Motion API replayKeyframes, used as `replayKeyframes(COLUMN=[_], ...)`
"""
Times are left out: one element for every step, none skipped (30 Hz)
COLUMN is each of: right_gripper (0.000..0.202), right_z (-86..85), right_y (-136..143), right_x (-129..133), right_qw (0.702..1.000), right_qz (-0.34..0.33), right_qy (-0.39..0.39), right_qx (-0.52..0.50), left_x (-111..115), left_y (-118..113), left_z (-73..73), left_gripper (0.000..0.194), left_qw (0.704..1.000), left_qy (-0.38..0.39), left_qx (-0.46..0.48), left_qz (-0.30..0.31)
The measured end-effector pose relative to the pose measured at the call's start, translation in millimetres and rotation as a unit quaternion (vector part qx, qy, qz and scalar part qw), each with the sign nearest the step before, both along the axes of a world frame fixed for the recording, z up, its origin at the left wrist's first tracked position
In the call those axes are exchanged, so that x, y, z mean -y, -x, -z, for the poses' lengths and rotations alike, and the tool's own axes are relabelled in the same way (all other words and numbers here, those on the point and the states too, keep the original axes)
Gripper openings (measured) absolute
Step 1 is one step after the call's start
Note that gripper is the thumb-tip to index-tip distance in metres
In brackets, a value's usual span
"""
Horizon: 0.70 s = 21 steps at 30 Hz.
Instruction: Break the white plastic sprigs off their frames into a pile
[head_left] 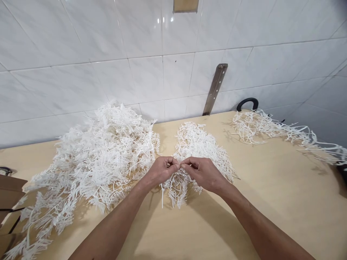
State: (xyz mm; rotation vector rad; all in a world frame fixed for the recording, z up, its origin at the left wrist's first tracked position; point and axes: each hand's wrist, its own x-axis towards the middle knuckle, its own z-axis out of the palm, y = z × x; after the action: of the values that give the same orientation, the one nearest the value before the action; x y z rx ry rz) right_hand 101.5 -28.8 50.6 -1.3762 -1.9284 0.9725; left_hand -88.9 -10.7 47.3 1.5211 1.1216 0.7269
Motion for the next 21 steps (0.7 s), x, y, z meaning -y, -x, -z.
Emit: replayKeyframes(right_gripper=[0.028,0.027,0.026,0.025,0.024,0.023,0.023,0.023,0.022,0.022,0.021,0.020,0.019,0.018,0.018,0.017,0.017,0.016,0.016,0.016,0.016], right_z=[0.0,0.0,-0.2,-0.3,-0.4,-0.5,-0.5,-0.5,-0.4,-0.3,-0.1,0.2,0.6,1.3,2.2,3.3,4.6,6.0,7.6,9.2,10.8], right_y=[0.3,0.6,0.8,1.1,1.5,2.0,2.6,3.3,4.0,4.8,5.4,5.9,6.3,6.5,6.8,7.0,7.3,7.7,8.2,8.7,9.2], right_x=[-0.2,-0.4,-0.4,-0.4,-0.1,0.4,1.0,1.6,2.2,2.7,3.0,3.2,3.1,3.0,2.8,2.5,2.4,2.2,2.1,2.1,2.0], right_qw=[1.000,1.000,0.999,0.999,0.998,0.998,0.997,0.996,0.995,0.993,0.992,0.992,0.992,0.993,0.993,0.994,0.994,0.993,0.992,0.991,0.989], right_qz=[0.005,0.009,0.011,0.011,0.011,0.011,0.009,0.006,0.003,0.001,0.000,0.003,0.009,0.017,0.026,0.036,0.043,0.050,0.054,0.056,0.058], right_qy=[-0.010,-0.021,-0.029,-0.035,-0.039,-0.043,-0.048,-0.057,-0.068,-0.079,-0.089,-0.096,-0.097,-0.095,-0.093,-0.093,-0.096,-0.102,-0.110,-0.120,-0.131], right_qx=[0.009,0.017,0.025,0.032,0.041,0.049,0.059,0.069,0.079,0.086,0.089,0.088,0.082,0.073,0.062,0.051,0.041,0.033,0.026,0.022,0.018], left_x=[0.4,0.9,1.4,1.8,2.2,2.5,2.6,2.6,2.3,1.9,1.4,0.7,0.1,-0.5,-1.0,-1.3,-1.4,-1.3,-1.1,-0.7,-0.3], left_y=[-0.8,-1.5,-2.1,-2.5,-2.7,-2.7,-2.7,-2.5,-2.2,-1.8,-1.4,-0.9,-0.4,0.2,0.8,1.4,2.0,2.4,2.8,3.1,3.2], left_z=[-0.4,-0.9,-1.4,-1.9,-2.5,-3.0,-3.4,-3.5,-3.4,-2.9,-2.1,-1.2,-0.2,0.8,1.5,2.0,2.0,1.7,1.0,0.0,-1.1], left_gripper=[0.023,0.022,0.022,0.022,0.022,0.023,0.023,0.023,0.022,0.023,0.023,0.024,0.025,0.027,0.028,0.029,0.030,0.031,0.033,0.034,0.034], left_qw=[1.000,1.000,1.000,1.000,1.000,1.000,1.000,1.000,0.999,0.999,0.999,1.000,1.000,1.000,1.000,0.999,0.999,0.999,0.999,0.999,0.999], left_qy=[-0.001,-0.002,-0.002,-0.002,-0.001,0.001,0.005,0.009,0.015,0.020,0.024,0.025,0.024,0.021,0.018,0.017,0.018,0.021,0.025,0.030,0.035], left_qx=[-0.004,-0.007,-0.011,-0.015,-0.019,-0.023,-0.026,-0.028,-0.029,-0.027,-0.022,-0.015,-0.005,0.007,0.018,0.028,0.034,0.038,0.038,0.036,0.033], left_qz=[-0.002,-0.005,-0.006,-0.007,-0.007,-0.007,-0.006,-0.006,-0.005,-0.004,-0.003,-0.004,-0.004,-0.001,0.003,0.008,0.012,0.017,0.019,0.020,0.019])
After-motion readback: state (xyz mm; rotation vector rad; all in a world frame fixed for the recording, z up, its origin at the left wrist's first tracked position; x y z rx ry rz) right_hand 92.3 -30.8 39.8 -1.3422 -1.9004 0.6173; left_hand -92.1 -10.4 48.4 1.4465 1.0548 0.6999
